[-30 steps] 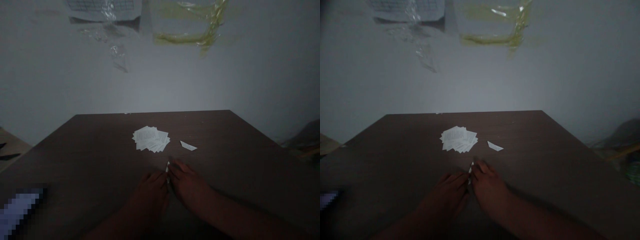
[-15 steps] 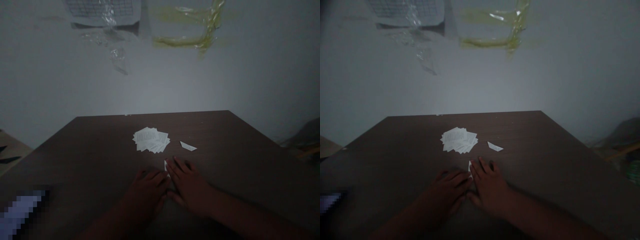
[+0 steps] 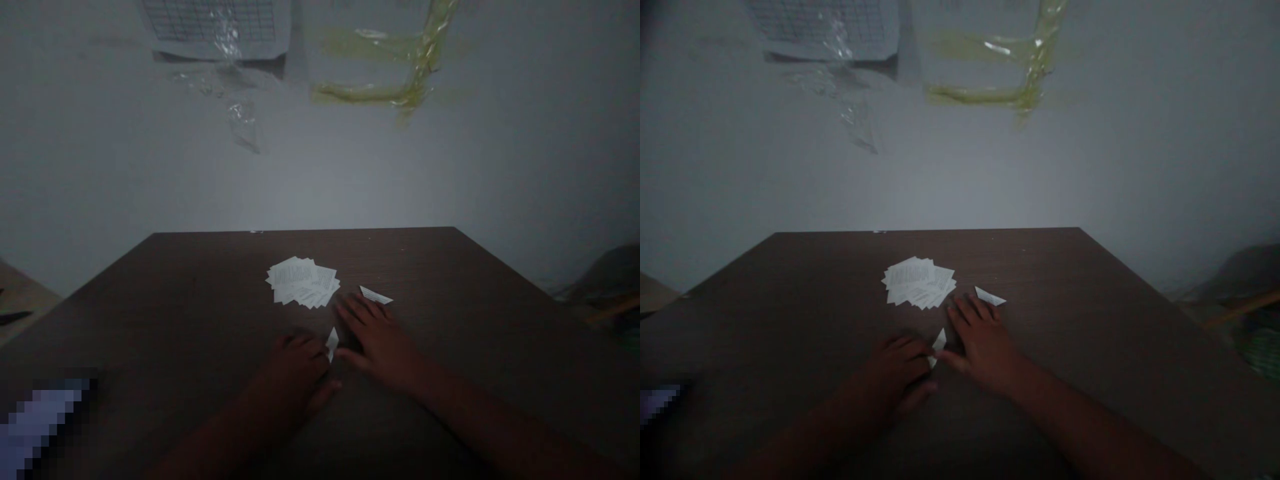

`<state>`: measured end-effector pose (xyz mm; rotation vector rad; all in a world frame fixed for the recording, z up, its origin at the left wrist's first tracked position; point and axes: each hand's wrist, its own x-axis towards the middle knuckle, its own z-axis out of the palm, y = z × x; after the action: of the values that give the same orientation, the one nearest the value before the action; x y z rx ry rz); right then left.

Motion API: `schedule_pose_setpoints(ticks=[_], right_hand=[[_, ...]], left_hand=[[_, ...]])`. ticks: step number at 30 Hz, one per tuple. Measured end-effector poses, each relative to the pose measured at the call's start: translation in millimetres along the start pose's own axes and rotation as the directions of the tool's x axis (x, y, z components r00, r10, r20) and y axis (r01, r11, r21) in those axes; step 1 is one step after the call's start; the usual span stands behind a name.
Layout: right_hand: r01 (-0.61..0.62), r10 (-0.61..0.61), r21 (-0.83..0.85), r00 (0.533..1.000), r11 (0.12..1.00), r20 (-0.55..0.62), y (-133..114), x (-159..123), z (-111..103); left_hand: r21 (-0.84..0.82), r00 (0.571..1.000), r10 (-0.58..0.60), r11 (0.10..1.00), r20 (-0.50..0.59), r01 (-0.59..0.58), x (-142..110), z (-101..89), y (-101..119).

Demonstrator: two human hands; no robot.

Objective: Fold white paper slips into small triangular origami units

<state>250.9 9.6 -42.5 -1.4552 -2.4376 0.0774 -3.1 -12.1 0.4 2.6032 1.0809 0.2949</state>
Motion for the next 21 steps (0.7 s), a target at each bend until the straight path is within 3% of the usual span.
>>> schedule_pose_setpoints(ticks=[3, 5, 9, 15, 21], right_hand=[[-0.098, 0.096, -0.009, 0.986, 0.995, -0.135, 21, 3, 2], [-0.153, 0.146, -0.030, 0.975, 0.988, -0.166, 35, 5, 3], [-0.186, 0.184, -0.022, 0.981, 0.982, -0.068, 48, 10, 0], [0.036, -0.041, 0.188, 0.999, 0.982, 0.025, 29, 9, -10], [0.266, -0.281, 0.403, 0.960, 0.876, -0.023, 14, 4, -10]], left_hand=[[-0.022, 0.998, -0.066, 0.998, 0.021, 0.067, 8, -1.9, -11], [-0.059, 0.994, -0.110, 0.992, -0.017, 0.109, 9, 0.8, -20], [-0.190, 0.983, -0.169, 0.970, -0.070, 0.153, 3, 5.1, -31], [-0.216, 0.961, -0.260, 0.948, -0.094, 0.235, 0, -5.7, -35], [-0.370, 0.921, -0.339, 0.894, -0.190, 0.253, 5, -11.4, -35]])
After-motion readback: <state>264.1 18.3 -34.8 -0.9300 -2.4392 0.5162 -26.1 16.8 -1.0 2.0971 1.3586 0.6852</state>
